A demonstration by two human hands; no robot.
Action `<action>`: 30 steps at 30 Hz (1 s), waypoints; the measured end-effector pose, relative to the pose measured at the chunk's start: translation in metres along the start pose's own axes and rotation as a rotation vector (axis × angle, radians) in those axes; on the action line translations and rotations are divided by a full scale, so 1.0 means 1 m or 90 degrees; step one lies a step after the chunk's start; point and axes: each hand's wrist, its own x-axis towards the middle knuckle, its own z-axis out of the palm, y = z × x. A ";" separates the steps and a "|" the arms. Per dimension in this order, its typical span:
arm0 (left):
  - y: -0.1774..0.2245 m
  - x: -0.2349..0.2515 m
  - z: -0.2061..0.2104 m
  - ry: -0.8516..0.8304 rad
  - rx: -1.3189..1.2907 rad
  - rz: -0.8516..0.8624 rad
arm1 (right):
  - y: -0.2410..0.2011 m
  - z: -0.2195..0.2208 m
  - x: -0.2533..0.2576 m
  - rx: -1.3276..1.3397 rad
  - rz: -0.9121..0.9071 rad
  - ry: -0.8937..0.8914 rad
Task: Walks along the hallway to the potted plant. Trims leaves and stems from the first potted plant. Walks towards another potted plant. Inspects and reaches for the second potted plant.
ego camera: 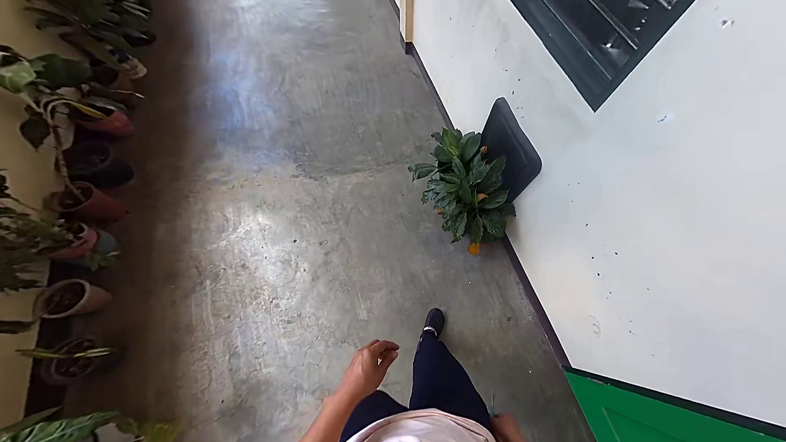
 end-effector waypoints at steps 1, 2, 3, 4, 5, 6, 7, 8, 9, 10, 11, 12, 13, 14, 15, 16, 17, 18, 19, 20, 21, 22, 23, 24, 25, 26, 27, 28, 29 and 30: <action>0.008 0.018 -0.001 -0.018 -0.017 -0.027 | -0.039 -0.022 0.010 -0.003 -0.029 0.002; 0.017 0.038 -0.004 -0.034 -0.027 -0.043 | -0.083 -0.048 0.016 0.010 -0.057 0.010; 0.025 0.058 -0.009 -0.048 -0.032 -0.049 | -0.129 -0.075 0.019 0.036 -0.088 0.031; 0.032 0.077 -0.013 -0.063 -0.040 -0.053 | -0.172 -0.102 0.019 0.070 -0.116 0.054; 0.038 0.095 -0.019 -0.081 -0.053 -0.063 | -0.213 -0.125 0.015 0.111 -0.143 0.077; 0.044 0.115 -0.025 -0.097 -0.069 -0.077 | -0.251 -0.145 0.010 0.161 -0.169 0.098; 0.047 0.138 -0.032 -0.114 -0.080 -0.095 | -0.285 -0.161 0.006 0.221 -0.197 0.111; 0.047 0.162 -0.038 -0.139 -0.077 -0.111 | -0.314 -0.173 0.006 0.287 -0.229 0.115; 0.046 0.191 -0.042 -0.172 -0.057 -0.123 | -0.338 -0.183 0.009 0.351 -0.258 0.114; 0.043 0.222 -0.044 -0.211 -0.031 -0.133 | -0.359 -0.191 0.015 0.405 -0.279 0.115; 0.040 0.255 -0.043 -0.253 -0.010 -0.145 | -0.374 -0.195 0.026 0.447 -0.292 0.123; 0.035 0.289 -0.039 -0.294 0.000 -0.160 | -0.385 -0.195 0.041 0.484 -0.291 0.138; 0.029 0.322 -0.032 -0.328 -0.003 -0.176 | -0.391 -0.191 0.059 0.516 -0.276 0.163; 0.022 0.359 -0.022 -0.351 -0.009 -0.186 | -0.397 -0.185 0.081 0.547 -0.257 0.192; 0.015 0.398 -0.008 -0.364 -0.008 -0.189 | -0.402 -0.179 0.107 0.583 -0.233 0.219; 0.007 0.433 0.010 -0.384 0.006 -0.188 | -0.402 -0.169 0.133 0.624 -0.198 0.242; 0.003 0.467 0.029 -0.411 0.035 -0.182 | -0.400 -0.157 0.159 0.667 -0.156 0.259; 0.000 0.502 0.048 -0.437 0.072 -0.165 | -0.398 -0.148 0.186 0.707 -0.114 0.266; -0.003 0.537 0.066 -0.452 0.099 -0.145 | -0.397 -0.138 0.214 0.739 -0.080 0.271; -0.009 0.567 0.084 -0.456 0.108 -0.129 | -0.394 -0.128 0.241 0.758 -0.053 0.273; -0.017 0.595 0.103 -0.452 0.106 -0.111 | -0.390 -0.119 0.270 0.767 -0.035 0.281; -0.024 0.624 0.123 -0.450 0.106 -0.087 | -0.387 -0.114 0.301 0.771 -0.027 0.295; -0.032 0.650 0.142 -0.458 0.115 -0.057 | -0.384 -0.113 0.334 0.772 -0.024 0.310; -0.039 0.672 0.162 -0.475 0.133 -0.027 | -0.379 -0.112 0.365 0.774 -0.021 0.328; -0.046 0.690 0.183 -0.492 0.153 0.001 | -0.374 -0.113 0.394 0.778 -0.013 0.344; -0.050 0.708 0.203 -0.499 0.158 0.023 | -0.370 -0.117 0.424 0.787 -0.008 0.361; -0.052 0.725 0.222 -0.487 0.127 0.030 | -0.365 -0.124 0.451 0.797 -0.005 0.376; -0.052 0.739 0.238 -0.450 0.052 0.014 | -0.359 -0.132 0.475 0.802 -0.004 0.390; -0.049 0.753 0.252 -0.387 -0.045 -0.024 | -0.353 -0.142 0.497 0.801 -0.005 0.403; -0.043 0.765 0.262 -0.309 -0.151 -0.081 | -0.348 -0.154 0.516 0.795 -0.008 0.417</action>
